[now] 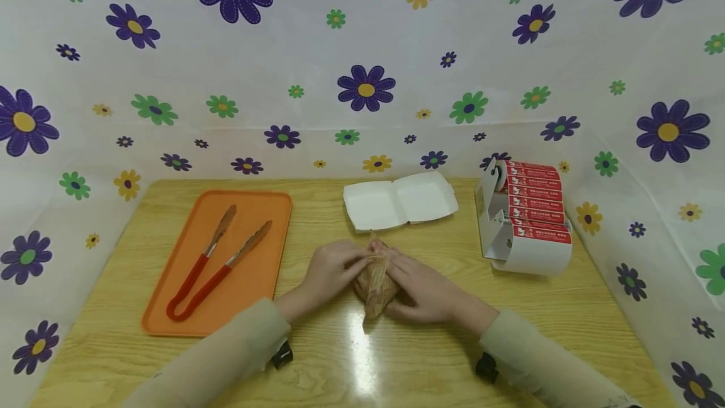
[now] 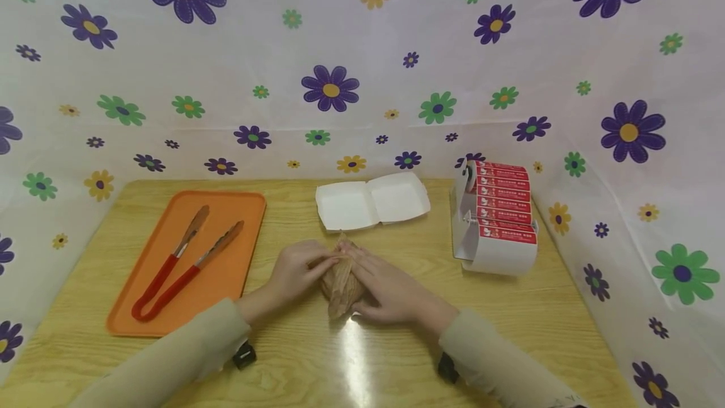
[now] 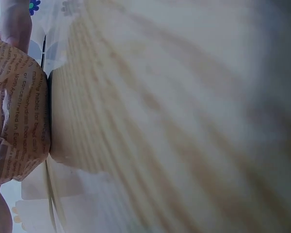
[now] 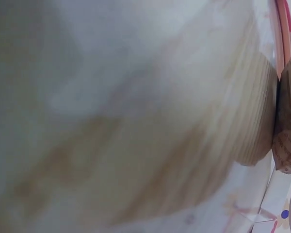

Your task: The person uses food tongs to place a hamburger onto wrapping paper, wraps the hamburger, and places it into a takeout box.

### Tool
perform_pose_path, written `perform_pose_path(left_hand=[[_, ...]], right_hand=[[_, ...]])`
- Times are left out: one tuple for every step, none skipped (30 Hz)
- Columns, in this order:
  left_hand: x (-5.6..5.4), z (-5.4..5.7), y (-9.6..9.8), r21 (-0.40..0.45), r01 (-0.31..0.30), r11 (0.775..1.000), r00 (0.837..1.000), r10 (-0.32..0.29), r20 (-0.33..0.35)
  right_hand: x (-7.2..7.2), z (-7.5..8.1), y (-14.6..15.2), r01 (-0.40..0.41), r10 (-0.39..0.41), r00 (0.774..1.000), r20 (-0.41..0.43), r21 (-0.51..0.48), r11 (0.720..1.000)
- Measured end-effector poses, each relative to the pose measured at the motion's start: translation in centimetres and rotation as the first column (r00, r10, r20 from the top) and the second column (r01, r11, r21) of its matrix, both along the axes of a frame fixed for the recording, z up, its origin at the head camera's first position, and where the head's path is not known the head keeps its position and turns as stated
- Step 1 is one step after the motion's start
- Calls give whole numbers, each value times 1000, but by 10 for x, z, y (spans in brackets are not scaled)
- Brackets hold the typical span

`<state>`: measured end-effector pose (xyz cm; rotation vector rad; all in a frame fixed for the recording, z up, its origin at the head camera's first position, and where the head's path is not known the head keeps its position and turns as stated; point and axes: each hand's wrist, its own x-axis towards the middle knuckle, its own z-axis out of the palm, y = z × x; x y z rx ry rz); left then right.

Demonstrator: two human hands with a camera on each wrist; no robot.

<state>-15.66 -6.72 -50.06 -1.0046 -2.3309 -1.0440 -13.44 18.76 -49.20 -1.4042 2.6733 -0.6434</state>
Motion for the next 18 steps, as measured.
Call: perform_pose_path(left_hand=[[0,0,1,-5,1,1000,1000,-1,3],[-1,0,2,-8,3,1000,1000,-3,9],[-1,0,2,-11,5,1000,1000,-5,13],[-2,0,3,-18,4,1000,1000,-3,18],[-2,0,4,-25,2,1000,1000,-1,22],[-3,0,5,-32,-1,999,1000,2,29],[-3,1,5,-42,-2,999,999,4,36],[-4,1,6,-50,-3,999,999,5,44],[-4,2,6,-59,-3,998,999,6,53],[-5,3,7,-71,-1,997,998,6,62],[-6,4,7,-82,1,997,997,5,75],[-7,5,8,-90,6,996,996,2,90],[-7,6,8,-101,12,995,995,-1,103],[-8,8,8,-113,13,994,993,0,119],[-8,9,8,-124,15,992,991,2,134],[-8,10,8,-135,17,991,989,3,146],[-9,11,8,-141,19,990,987,4,158],[-9,12,8,-146,21,989,986,3,166]], right_hand=[[1,1,1,14,-13,1000,17,-21,1000],[2,1,3,30,-28,999,29,-48,998],[2,2,4,49,-47,998,35,-71,996],[3,2,6,69,-65,997,42,-97,993],[4,3,8,81,-78,996,32,-124,989],[5,5,10,83,-83,997,5,-146,986],[5,6,12,78,-84,996,-27,-167,983],[5,7,13,60,-75,994,-75,-182,981],[6,9,14,32,-57,990,-130,-188,982],[6,11,14,-5,-31,982,-185,-191,982],[6,13,14,-45,1,971,-238,-182,982],[7,14,13,-90,39,957,-288,-167,982],[7,16,12,-133,79,942,-326,-146,980],[8,17,11,-170,119,927,-357,-117,979],[10,18,10,-200,153,914,-375,-88,976],[11,18,8,-223,184,904,-387,-59,973],[12,18,7,-239,209,895,-394,-31,970],[14,17,7,-252,229,889,-397,-8,968]])
